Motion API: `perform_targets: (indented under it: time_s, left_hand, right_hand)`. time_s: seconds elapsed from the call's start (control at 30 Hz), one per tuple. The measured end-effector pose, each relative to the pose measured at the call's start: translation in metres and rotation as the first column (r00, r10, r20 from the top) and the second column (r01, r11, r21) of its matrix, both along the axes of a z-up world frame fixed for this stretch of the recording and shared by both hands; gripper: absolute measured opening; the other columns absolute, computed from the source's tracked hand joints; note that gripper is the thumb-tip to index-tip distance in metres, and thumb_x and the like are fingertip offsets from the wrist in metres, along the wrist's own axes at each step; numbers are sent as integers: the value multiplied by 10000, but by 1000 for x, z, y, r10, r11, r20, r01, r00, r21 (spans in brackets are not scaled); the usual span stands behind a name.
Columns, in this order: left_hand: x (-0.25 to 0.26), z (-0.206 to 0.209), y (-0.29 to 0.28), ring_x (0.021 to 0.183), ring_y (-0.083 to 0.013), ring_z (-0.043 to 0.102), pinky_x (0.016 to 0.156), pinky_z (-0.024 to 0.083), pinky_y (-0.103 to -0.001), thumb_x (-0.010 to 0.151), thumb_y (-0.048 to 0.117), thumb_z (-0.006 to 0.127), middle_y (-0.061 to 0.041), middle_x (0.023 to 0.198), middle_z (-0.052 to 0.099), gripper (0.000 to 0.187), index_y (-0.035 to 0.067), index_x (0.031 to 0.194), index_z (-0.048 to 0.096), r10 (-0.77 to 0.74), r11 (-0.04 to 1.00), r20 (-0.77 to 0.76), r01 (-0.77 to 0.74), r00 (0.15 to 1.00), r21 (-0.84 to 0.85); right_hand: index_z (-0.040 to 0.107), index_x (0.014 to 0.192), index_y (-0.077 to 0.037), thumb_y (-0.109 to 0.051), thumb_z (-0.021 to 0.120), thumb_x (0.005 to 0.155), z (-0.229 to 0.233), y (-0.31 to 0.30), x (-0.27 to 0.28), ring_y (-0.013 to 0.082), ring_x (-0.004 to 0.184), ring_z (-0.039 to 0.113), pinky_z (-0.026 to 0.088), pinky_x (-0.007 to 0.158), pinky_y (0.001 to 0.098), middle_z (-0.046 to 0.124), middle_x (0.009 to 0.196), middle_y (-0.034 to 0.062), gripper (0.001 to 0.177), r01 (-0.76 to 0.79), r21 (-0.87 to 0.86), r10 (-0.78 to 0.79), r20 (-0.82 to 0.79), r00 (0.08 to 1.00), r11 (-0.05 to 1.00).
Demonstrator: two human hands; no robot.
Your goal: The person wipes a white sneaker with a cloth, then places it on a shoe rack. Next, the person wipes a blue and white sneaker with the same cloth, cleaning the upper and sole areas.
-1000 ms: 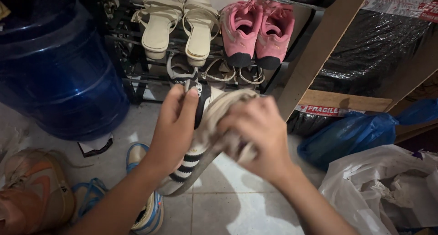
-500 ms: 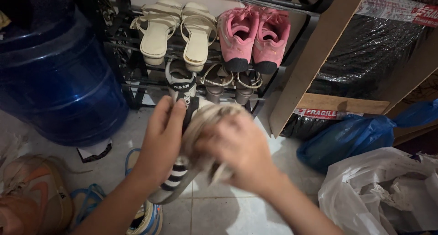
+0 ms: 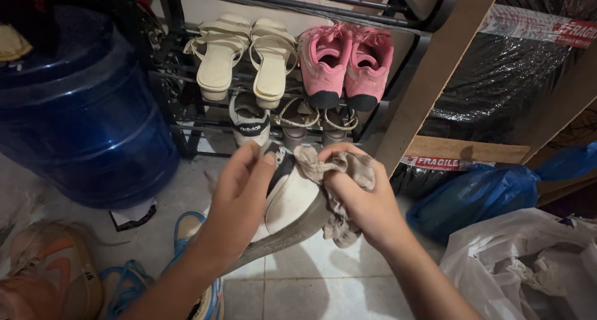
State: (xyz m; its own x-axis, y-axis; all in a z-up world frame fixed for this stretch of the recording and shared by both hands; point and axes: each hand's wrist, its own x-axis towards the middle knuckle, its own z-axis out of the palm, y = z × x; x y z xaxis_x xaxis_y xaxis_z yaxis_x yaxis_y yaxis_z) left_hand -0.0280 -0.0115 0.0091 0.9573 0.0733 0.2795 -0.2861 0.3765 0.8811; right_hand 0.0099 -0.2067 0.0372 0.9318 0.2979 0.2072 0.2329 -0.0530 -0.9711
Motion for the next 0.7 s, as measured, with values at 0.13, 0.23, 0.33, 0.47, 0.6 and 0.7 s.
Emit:
perform_targets:
  time_s: [0.13,0.23,0.33,0.47,0.6,0.7]
  left_hand:
    - [-1,-2,1,694,-10,426,569,360,-215,1039,183,556,74,753,498,215,69,858,565,-8,1000,-121,7,993,-9]
    - [-2,1,4,654,-12,425,543,353,-217,1028,196,577,72,715,506,253,78,805,569,-22,1000,-141,20,990,-16]
    - [-5,8,7,640,-17,428,539,357,-219,1022,205,591,66,701,510,268,74,789,586,19,1000,-165,-22,986,-17]
    - [-5,11,17,636,-33,502,561,406,-218,964,181,571,57,706,580,195,74,817,642,-10,981,-237,-36,972,-192]
    - [2,4,21,610,-33,488,532,396,-227,972,187,577,50,690,577,212,74,803,635,31,990,-192,-57,981,-132]
    - [3,0,24,612,-25,444,515,369,-226,1025,187,597,56,685,530,271,69,782,585,34,999,-58,-36,998,-40]
  right_hand:
    - [688,1078,-32,-128,627,869,-3,1,1,67,710,581,490,632,235,668,814,-7,238,49,-156,-60,-66,996,987]
    - [675,1130,-26,-157,620,867,-6,9,0,88,765,617,517,690,256,700,880,10,299,22,-100,-40,-181,983,995]
    - [652,1205,-66,-182,598,842,-11,18,-1,85,857,663,532,777,247,731,978,2,385,83,-30,-89,-298,951,996]
    - [616,1228,-126,-215,589,831,-15,27,-3,98,905,671,534,806,262,729,1028,11,408,186,11,-159,-469,869,983]
    - [629,1152,-26,-141,591,869,-11,24,-13,108,819,602,489,712,271,676,939,48,307,10,58,5,-257,967,998]
    - [589,1109,-6,-61,605,871,-11,22,-20,79,816,529,429,690,247,596,929,28,245,-58,51,52,115,992,997]
